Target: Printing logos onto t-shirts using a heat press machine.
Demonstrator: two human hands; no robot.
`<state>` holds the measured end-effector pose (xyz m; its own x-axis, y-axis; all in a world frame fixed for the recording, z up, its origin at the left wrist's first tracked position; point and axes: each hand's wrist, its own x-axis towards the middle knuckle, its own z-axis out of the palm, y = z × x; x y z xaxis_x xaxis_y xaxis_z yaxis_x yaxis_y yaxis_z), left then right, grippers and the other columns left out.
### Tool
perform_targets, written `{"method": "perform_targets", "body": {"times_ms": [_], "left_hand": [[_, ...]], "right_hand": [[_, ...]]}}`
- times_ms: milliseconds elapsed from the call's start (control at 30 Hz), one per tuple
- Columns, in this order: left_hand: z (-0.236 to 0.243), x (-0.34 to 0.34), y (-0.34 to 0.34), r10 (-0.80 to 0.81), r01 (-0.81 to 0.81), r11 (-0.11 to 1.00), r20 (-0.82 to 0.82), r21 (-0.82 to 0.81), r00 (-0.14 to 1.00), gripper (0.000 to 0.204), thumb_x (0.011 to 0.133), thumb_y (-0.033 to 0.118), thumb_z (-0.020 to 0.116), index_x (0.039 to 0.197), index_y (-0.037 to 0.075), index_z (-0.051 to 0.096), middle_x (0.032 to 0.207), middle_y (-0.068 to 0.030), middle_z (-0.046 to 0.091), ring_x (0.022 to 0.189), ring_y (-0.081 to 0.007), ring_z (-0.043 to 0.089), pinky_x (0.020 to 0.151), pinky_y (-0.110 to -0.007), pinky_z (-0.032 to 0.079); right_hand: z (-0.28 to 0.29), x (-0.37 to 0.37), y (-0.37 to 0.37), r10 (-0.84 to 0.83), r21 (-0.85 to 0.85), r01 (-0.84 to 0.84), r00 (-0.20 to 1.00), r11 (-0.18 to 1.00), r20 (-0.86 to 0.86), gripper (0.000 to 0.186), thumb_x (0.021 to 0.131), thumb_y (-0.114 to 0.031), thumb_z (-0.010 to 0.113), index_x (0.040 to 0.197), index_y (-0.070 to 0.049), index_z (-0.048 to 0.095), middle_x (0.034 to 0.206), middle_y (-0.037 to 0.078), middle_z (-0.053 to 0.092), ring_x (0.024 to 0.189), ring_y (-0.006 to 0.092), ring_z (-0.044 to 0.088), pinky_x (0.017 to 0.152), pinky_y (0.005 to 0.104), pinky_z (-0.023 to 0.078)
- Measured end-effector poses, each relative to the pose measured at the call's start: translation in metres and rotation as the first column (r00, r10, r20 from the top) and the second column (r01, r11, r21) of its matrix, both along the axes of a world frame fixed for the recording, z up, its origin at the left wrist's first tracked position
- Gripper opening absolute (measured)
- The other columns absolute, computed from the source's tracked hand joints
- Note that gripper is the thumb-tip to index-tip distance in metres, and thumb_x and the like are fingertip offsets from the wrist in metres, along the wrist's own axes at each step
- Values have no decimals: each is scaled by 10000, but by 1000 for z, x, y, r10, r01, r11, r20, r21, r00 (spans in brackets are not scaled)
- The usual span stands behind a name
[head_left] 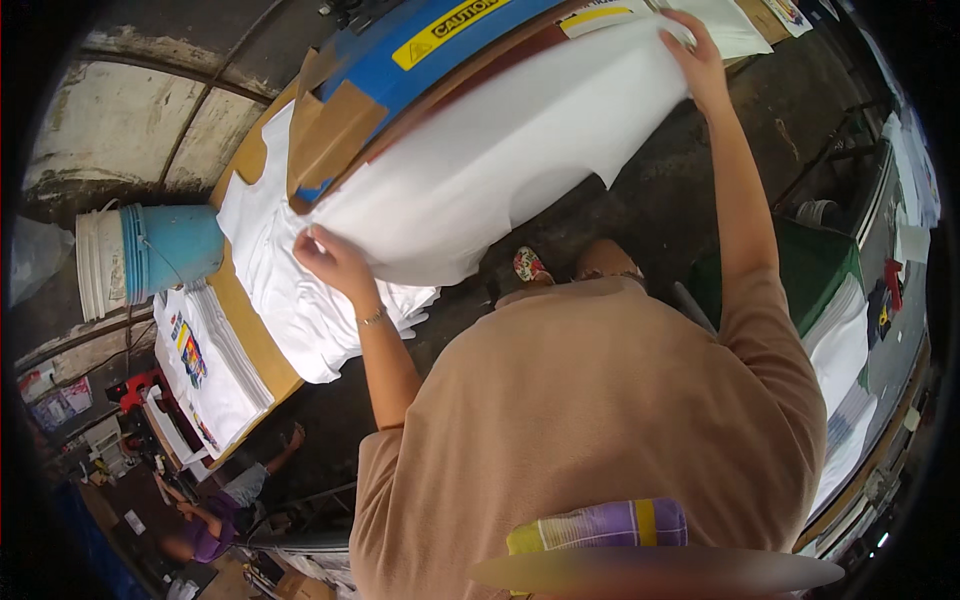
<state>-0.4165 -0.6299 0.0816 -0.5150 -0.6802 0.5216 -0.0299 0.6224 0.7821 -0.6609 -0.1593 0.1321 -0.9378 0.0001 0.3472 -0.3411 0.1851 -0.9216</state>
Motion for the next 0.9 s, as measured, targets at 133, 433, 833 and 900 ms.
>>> {"method": "perform_targets", "body": {"times_ms": [133, 433, 833, 900], "left_hand": [[-27, -53, -35, -106, 106, 994, 75, 1, 992, 266, 947, 196, 513, 1041, -51, 482, 1032, -157, 538, 906, -218, 533, 811, -344, 426], [-123, -52, -33, -86, 1, 966, 315, 260, 945, 290, 920, 277, 570, 973, -7, 561, 874, -99, 585, 685, -136, 575, 613, -257, 464], [-59, 40, 83, -5, -94, 977, 460, 193, 888, 354, 930, 311, 562, 836, -24, 623, 641, -39, 546, 567, -121, 464, 524, -296, 401], [-43, 37, 76, 70, -11, 992, 483, -124, 873, 347, 936, 290, 552, 813, -31, 598, 624, -60, 525, 563, -126, 476, 522, -310, 400]], "right_hand": [[-56, -118, -17, -155, 457, 39, 963, 889, 219, 353, 859, -193, 648, 1184, -100, 545, 1088, 117, 577, 856, 147, 576, 707, 255, 486], [-186, -154, -51, 183, 430, -144, 982, 891, -50, 322, 785, -220, 690, 1032, -19, 639, 1058, 193, 608, 1013, 307, 580, 878, 371, 452], [-109, 0, 4, 78, 472, -234, 942, 850, 328, 330, 872, -290, 627, 955, 29, 633, 726, 103, 616, 650, 147, 540, 622, 307, 450], [-96, -10, 7, 151, 709, -112, 989, 697, 7, 298, 871, -263, 615, 980, 14, 627, 739, 114, 615, 645, 148, 562, 608, 306, 457]]}}
